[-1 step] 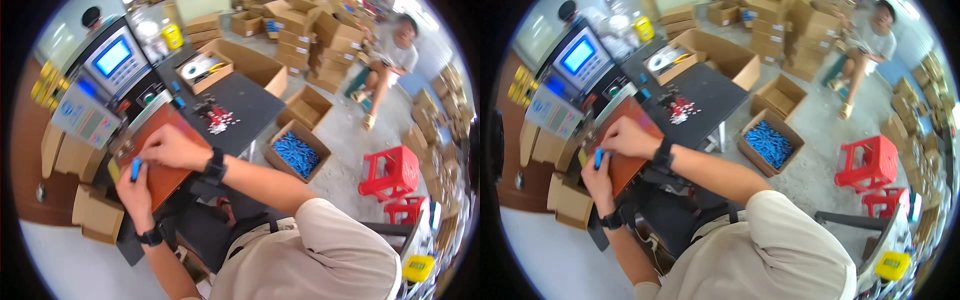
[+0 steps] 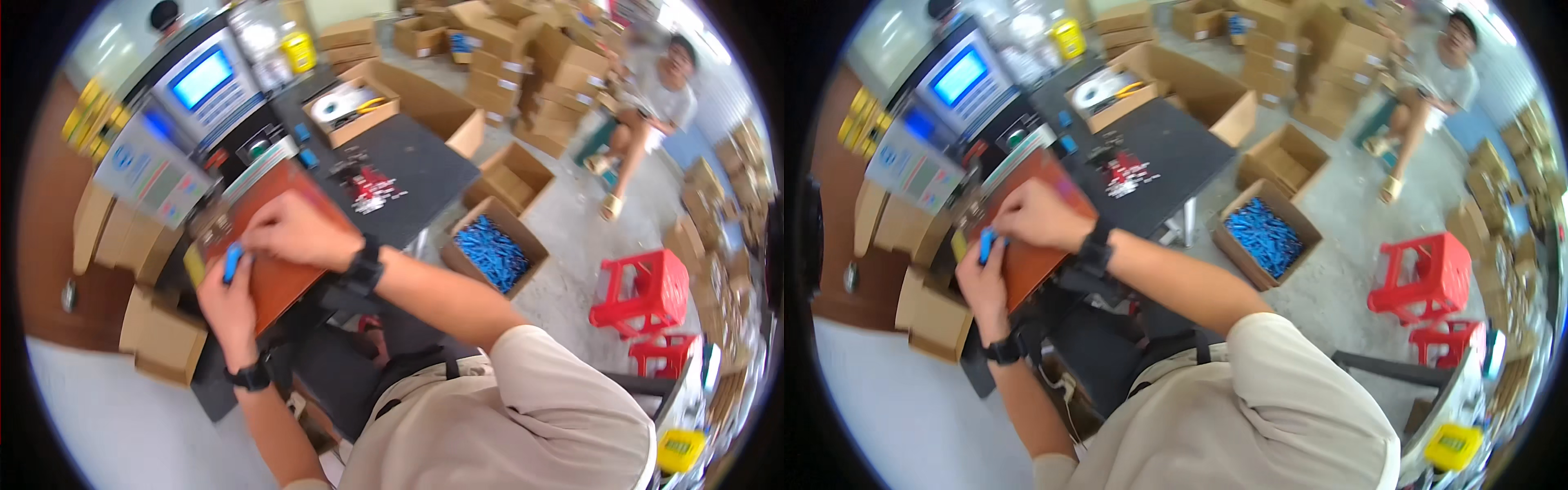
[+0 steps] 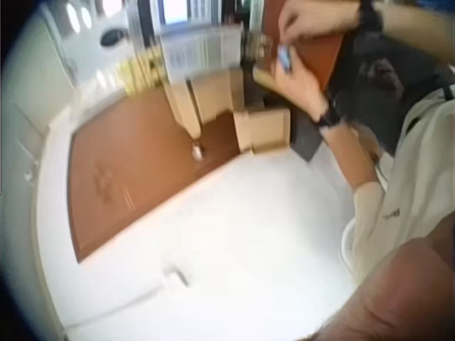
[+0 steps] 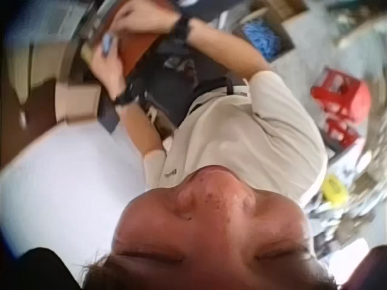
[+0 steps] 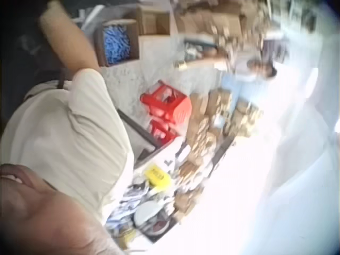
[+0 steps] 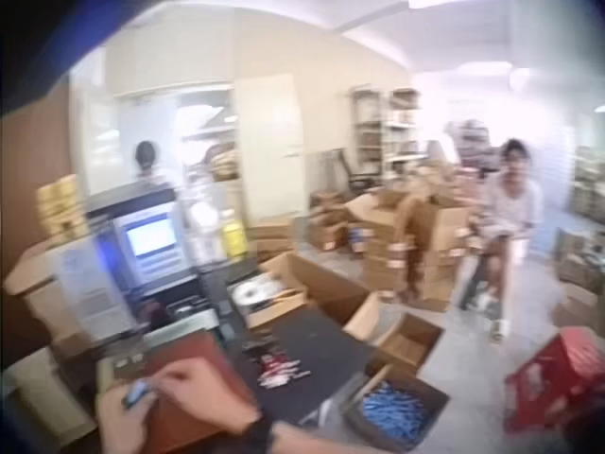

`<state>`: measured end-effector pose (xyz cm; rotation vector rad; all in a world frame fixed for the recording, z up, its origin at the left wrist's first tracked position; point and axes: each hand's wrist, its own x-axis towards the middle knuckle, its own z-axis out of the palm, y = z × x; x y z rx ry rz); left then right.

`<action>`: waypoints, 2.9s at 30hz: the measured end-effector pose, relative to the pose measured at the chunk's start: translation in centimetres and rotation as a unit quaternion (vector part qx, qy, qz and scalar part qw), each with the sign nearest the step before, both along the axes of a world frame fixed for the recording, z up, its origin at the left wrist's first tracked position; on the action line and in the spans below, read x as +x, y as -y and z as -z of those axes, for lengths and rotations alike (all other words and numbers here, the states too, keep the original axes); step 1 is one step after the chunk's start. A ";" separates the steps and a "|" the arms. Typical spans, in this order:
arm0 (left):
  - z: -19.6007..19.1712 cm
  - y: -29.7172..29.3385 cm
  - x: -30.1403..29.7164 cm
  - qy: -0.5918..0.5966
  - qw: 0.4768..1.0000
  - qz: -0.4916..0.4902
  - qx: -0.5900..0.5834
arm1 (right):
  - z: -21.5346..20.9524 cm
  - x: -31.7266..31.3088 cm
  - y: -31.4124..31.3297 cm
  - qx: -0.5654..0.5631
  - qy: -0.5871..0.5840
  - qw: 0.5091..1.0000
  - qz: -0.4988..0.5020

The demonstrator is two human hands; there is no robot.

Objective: Assembling electronic components by attaching caps to cylindrical cells.

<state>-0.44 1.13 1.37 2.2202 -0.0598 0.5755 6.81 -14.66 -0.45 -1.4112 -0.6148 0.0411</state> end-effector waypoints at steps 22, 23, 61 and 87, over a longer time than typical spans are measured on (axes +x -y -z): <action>0.1 0.5 0.6 0.017 0.996 -0.011 -0.084 | -1.3 -1.1 -0.9 0.019 -0.074 0.993 0.089; 0.1 0.7 0.7 0.020 0.996 -0.011 -0.082 | -1.4 -1.1 -0.8 0.007 -0.073 0.993 0.089; 1.6 0.6 0.6 0.056 0.998 -0.002 -0.014 | -0.9 -1.1 0.7 0.000 -0.056 0.997 0.054; 1.3 -2.4 -1.1 0.077 0.788 0.121 -0.599 | 5.2 2.7 19.2 -0.514 0.102 0.800 0.292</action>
